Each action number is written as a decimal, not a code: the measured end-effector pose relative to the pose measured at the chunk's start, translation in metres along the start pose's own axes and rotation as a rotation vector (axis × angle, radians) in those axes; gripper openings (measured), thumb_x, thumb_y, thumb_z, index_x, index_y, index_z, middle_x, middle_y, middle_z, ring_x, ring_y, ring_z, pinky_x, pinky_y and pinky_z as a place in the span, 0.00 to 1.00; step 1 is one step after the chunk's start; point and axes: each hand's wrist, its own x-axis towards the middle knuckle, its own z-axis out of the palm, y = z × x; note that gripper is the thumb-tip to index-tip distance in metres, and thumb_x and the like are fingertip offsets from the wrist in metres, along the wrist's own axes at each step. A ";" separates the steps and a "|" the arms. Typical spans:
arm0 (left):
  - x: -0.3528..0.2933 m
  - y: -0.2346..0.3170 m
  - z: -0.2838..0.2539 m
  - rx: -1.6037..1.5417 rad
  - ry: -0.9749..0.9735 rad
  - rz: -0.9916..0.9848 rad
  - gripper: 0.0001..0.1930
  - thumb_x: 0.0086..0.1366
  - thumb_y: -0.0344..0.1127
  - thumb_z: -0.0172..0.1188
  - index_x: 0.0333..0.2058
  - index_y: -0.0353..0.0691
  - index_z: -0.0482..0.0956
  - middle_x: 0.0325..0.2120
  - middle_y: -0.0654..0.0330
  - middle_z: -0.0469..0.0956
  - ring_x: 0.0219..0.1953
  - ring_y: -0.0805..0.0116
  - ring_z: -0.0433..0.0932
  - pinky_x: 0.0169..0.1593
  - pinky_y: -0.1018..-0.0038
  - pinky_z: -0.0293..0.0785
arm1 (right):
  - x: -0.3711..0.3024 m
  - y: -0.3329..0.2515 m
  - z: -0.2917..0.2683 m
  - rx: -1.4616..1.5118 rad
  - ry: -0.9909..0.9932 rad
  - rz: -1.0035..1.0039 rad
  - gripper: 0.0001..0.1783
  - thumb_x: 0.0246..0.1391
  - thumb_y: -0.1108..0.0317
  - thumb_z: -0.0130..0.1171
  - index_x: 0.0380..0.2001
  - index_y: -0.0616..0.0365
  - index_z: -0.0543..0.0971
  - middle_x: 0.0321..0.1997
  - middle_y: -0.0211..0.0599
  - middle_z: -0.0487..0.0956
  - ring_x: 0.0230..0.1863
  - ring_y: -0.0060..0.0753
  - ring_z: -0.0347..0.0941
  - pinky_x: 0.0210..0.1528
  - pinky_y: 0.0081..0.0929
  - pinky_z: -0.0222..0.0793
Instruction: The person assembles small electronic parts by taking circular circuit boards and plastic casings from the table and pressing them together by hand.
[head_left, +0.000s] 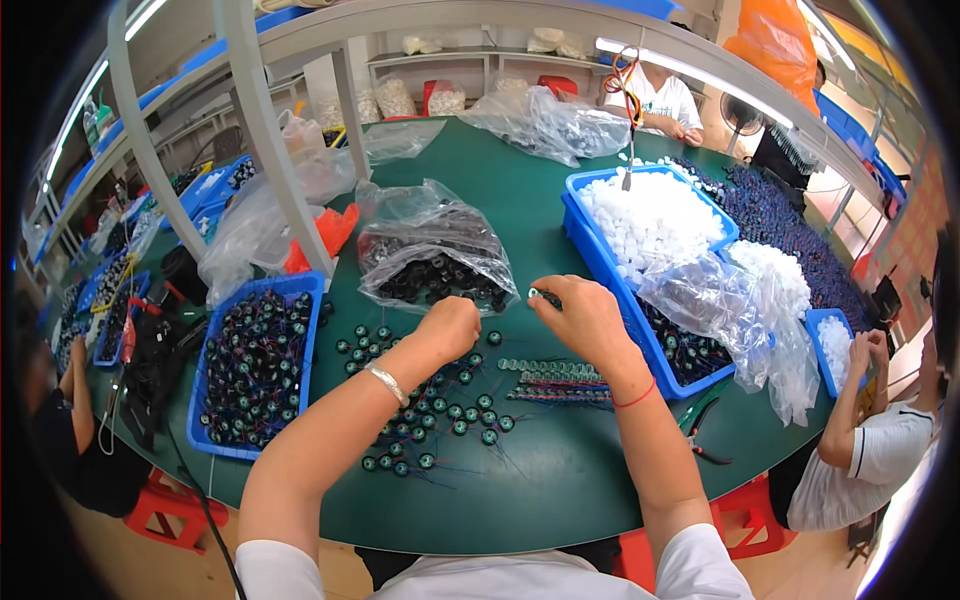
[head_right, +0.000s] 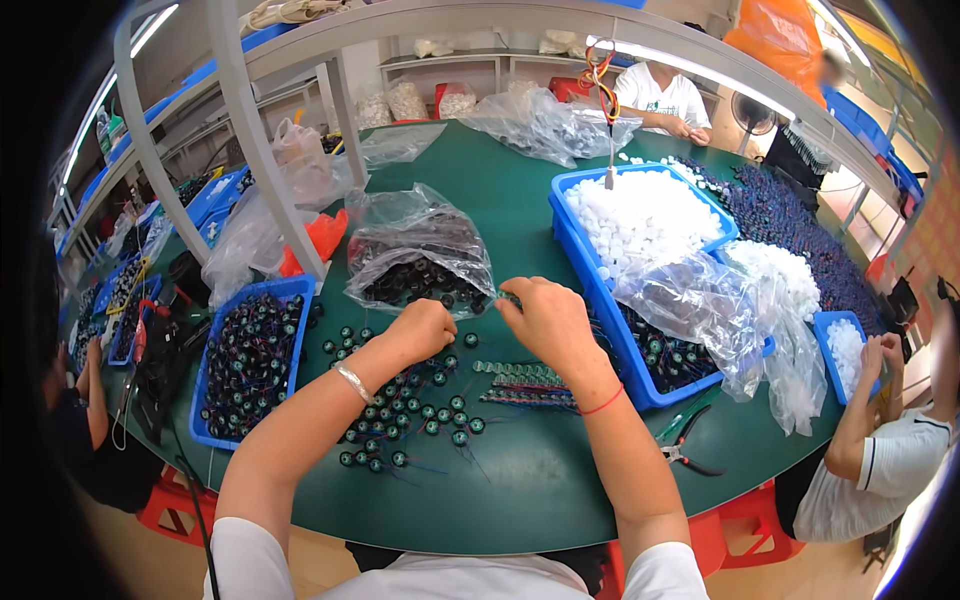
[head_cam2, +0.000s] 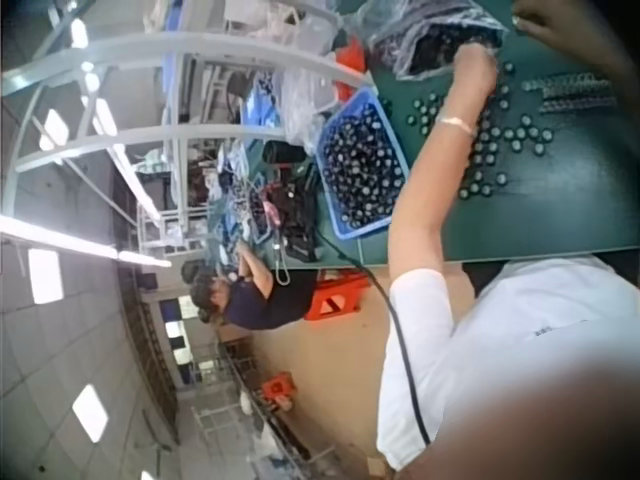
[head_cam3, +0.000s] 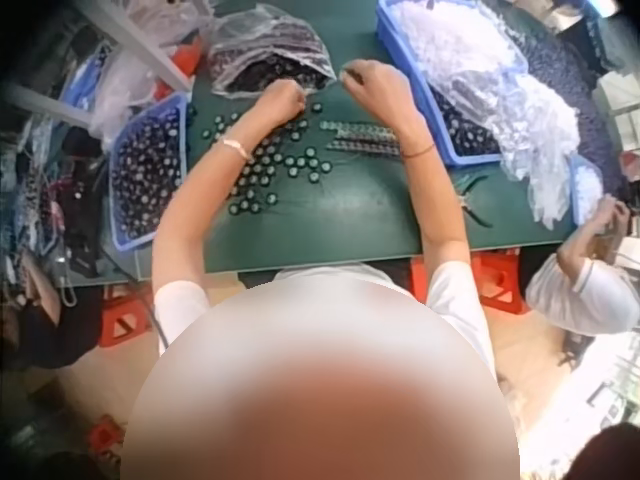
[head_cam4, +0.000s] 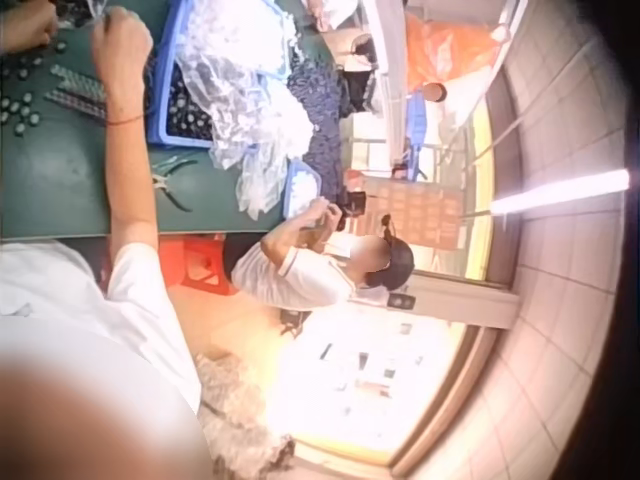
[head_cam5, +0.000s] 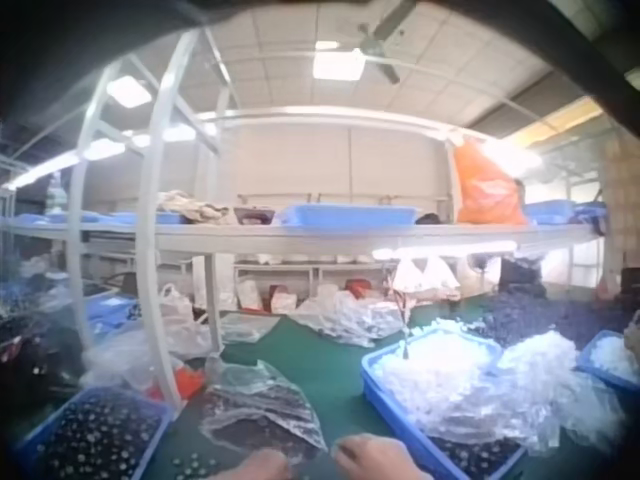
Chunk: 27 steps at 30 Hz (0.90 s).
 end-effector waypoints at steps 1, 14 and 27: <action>-0.001 0.001 0.000 0.000 -0.004 0.001 0.08 0.52 0.29 0.64 0.32 0.37 0.86 0.29 0.49 0.83 0.36 0.53 0.82 0.45 0.63 0.77 | 0.000 0.000 -0.001 0.001 0.000 0.003 0.13 0.52 0.61 0.62 0.37 0.57 0.84 0.34 0.45 0.82 0.33 0.46 0.78 0.36 0.37 0.72; 0.013 -0.007 -0.039 -0.094 0.339 0.052 0.09 0.56 0.32 0.60 0.34 0.41 0.86 0.31 0.51 0.83 0.37 0.53 0.81 0.45 0.62 0.76 | 0.001 0.002 -0.003 0.004 0.023 -0.023 0.13 0.53 0.60 0.62 0.36 0.57 0.83 0.32 0.47 0.81 0.34 0.51 0.78 0.37 0.42 0.74; 0.038 -0.035 -0.005 0.134 0.198 0.057 0.08 0.52 0.27 0.61 0.32 0.37 0.84 0.32 0.47 0.81 0.39 0.48 0.80 0.46 0.58 0.76 | 0.000 0.000 0.004 0.041 -0.007 -0.022 0.13 0.52 0.59 0.63 0.38 0.54 0.84 0.30 0.47 0.81 0.32 0.49 0.78 0.35 0.40 0.72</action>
